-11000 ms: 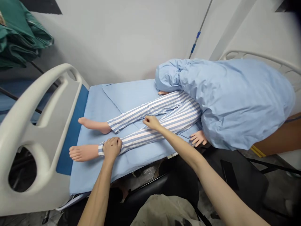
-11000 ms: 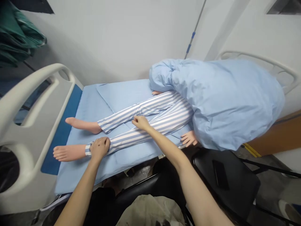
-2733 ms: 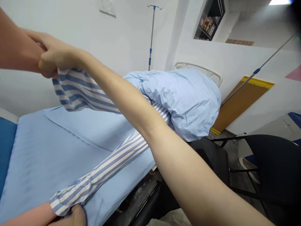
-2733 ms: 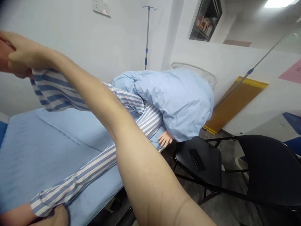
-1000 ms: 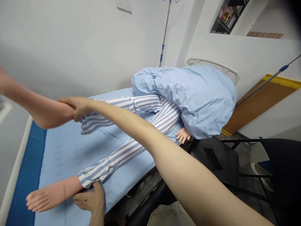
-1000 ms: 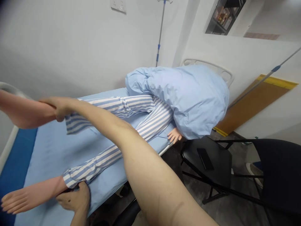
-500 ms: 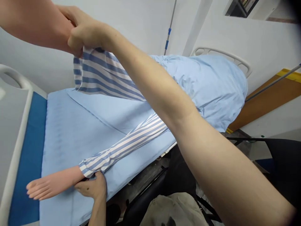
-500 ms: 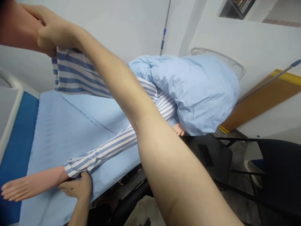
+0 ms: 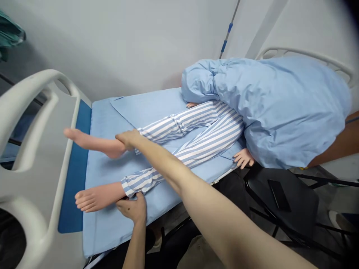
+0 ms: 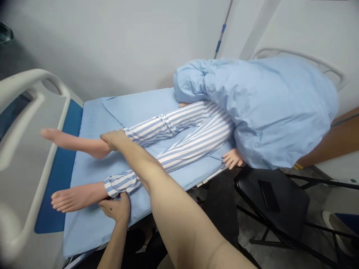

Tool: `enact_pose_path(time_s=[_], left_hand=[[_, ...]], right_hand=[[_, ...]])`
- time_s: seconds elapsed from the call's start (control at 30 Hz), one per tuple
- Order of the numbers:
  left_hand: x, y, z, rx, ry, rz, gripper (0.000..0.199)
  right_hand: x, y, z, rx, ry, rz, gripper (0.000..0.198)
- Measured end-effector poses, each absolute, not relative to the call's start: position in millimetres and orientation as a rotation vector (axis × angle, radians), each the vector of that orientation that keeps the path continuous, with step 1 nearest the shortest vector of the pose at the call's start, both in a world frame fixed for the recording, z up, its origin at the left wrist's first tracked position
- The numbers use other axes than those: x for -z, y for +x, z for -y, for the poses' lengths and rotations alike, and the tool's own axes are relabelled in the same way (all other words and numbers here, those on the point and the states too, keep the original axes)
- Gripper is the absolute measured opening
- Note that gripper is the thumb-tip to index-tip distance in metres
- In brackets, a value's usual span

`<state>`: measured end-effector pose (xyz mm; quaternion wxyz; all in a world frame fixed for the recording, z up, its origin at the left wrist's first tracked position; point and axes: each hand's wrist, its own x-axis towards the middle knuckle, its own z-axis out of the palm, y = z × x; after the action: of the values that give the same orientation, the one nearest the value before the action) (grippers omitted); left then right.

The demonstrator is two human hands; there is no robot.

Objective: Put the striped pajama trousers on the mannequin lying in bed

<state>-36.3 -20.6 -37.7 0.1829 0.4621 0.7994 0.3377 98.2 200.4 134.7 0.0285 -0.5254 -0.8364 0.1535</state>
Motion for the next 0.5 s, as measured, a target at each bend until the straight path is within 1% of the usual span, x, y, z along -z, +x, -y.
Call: enact_pose_path(time_s=[0.07,0.17,0.23,0.37,0.5], left_hand=[[38.2,-35.9,20.9,-0.964,1.298,-2.276,0.055],[36.9,-33.5,20.7,-0.978,1.299,-2.297,0.057],[36.0,-31.5,20.4,-0.976,1.278,-2.307,0.059],[36.4,-29.5,19.9,-0.984,1.257,-2.319,0.06],[37.0,-30.2,20.5,-0.981,1.27,-2.309,0.058]], right_hand=[[-91.2,88.6,-198.3,-0.432,-1.691,2.641,0.032],[-54.9,83.4,-193.8,-0.356,-1.702,2.682,0.029],[-49.6,84.7,-190.2,-0.348,-1.675,2.689,0.029],[-59.8,85.4,-173.3,-0.377,-1.678,2.656,0.034],[-67.7,71.4,-127.6,-0.137,-1.596,2.451,0.039]])
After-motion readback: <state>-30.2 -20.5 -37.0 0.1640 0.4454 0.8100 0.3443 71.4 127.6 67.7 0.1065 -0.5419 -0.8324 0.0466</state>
